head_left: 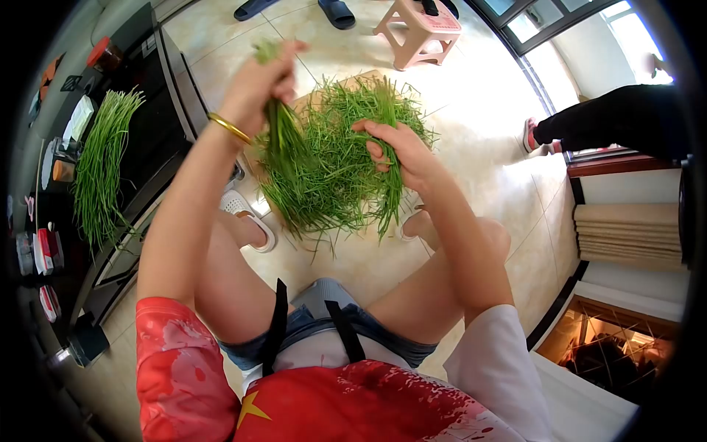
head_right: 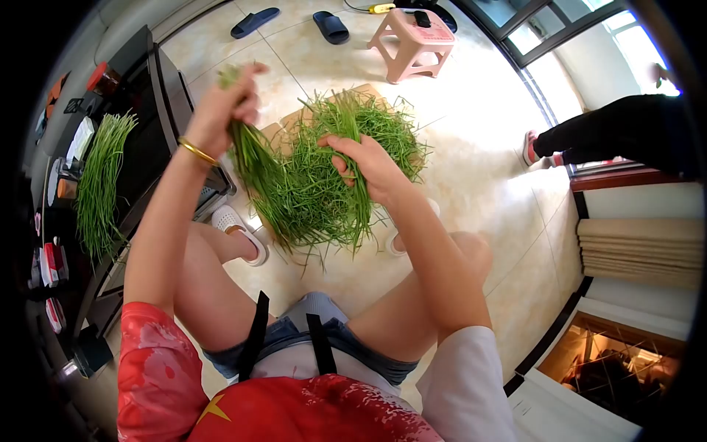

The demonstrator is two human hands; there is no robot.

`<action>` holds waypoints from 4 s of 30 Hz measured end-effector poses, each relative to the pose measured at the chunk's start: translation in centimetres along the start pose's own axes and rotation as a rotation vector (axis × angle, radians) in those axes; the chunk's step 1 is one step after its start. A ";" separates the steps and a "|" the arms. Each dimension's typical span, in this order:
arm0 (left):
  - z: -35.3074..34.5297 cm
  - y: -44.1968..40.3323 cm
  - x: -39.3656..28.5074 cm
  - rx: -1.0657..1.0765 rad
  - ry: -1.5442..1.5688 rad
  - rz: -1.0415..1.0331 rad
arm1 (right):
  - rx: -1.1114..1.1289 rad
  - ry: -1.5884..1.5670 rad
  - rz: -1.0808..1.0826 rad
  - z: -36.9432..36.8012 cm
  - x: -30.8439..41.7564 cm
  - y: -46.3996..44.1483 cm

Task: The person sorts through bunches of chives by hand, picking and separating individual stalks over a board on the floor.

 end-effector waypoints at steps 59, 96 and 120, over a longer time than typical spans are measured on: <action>2.1 -4.5 -0.9 -0.189 0.091 -0.356 | -0.441 1.496 -0.092 9.6 -2.0 -1.3; -2.1 -2.6 4.4 0.066 -0.344 -0.094 | -0.454 0.581 0.264 5.9 5.3 0.8; 0.5 -2.7 1.4 -0.054 -0.125 -0.110 | -0.464 0.642 0.257 6.4 4.5 0.8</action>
Point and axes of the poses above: each hand's wrist, its own y-axis away from the middle knuckle, its own z-axis out of the back of the hand, x = y × z, the point moved 7 cm from there along -y, towards the middle knuckle, and after that the axes turned 3 degrees about -x, right-handed, at the moved point
